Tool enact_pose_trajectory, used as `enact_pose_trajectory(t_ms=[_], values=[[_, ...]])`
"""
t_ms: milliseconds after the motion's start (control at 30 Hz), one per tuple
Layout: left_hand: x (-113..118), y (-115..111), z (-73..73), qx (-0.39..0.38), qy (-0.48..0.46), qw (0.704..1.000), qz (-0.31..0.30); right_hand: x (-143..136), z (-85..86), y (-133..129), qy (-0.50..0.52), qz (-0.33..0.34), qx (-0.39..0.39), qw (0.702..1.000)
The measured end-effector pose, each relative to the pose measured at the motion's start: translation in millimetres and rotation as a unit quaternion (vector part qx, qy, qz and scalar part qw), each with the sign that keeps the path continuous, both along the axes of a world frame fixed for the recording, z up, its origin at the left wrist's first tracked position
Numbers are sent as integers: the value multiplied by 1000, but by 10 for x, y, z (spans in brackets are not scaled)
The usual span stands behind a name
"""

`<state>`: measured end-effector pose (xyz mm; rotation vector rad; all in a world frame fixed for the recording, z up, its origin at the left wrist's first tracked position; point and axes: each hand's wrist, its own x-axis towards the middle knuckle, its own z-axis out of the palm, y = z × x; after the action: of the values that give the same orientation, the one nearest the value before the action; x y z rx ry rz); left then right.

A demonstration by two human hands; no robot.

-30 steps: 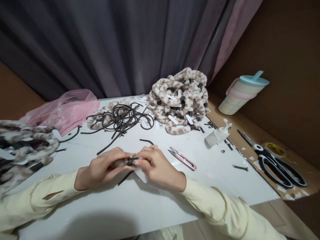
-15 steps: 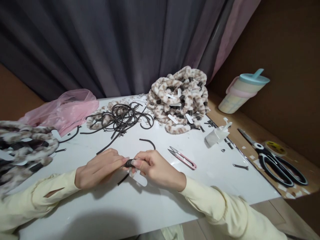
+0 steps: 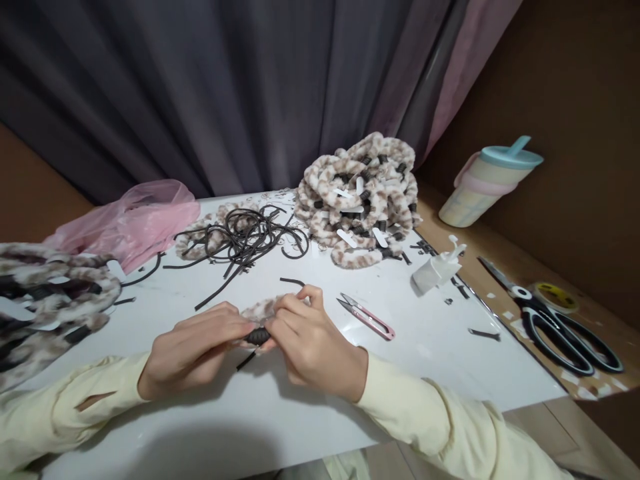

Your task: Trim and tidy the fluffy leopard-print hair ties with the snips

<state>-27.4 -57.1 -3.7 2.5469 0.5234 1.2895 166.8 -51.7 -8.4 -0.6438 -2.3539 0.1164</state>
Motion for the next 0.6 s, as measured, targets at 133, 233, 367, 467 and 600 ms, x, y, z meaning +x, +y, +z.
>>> enact_pose_trajectory(t_ms=[133,233,367,467,600], values=[[44,-4,-8,-30,-47,998,6,11,-7,7,-12,-27,71,997],[53,-2,10,-85,-57,994,25,23,-14,37,0,-23,33,999],[18,43,126,-265,10,960,94,42,-32,95,20,1,-57,998],[-23,119,274,-409,111,900,99,60,-26,135,-5,0,-100,995],[-12,233,395,-557,138,819,26,70,-2,157,-30,3,-114,993]])
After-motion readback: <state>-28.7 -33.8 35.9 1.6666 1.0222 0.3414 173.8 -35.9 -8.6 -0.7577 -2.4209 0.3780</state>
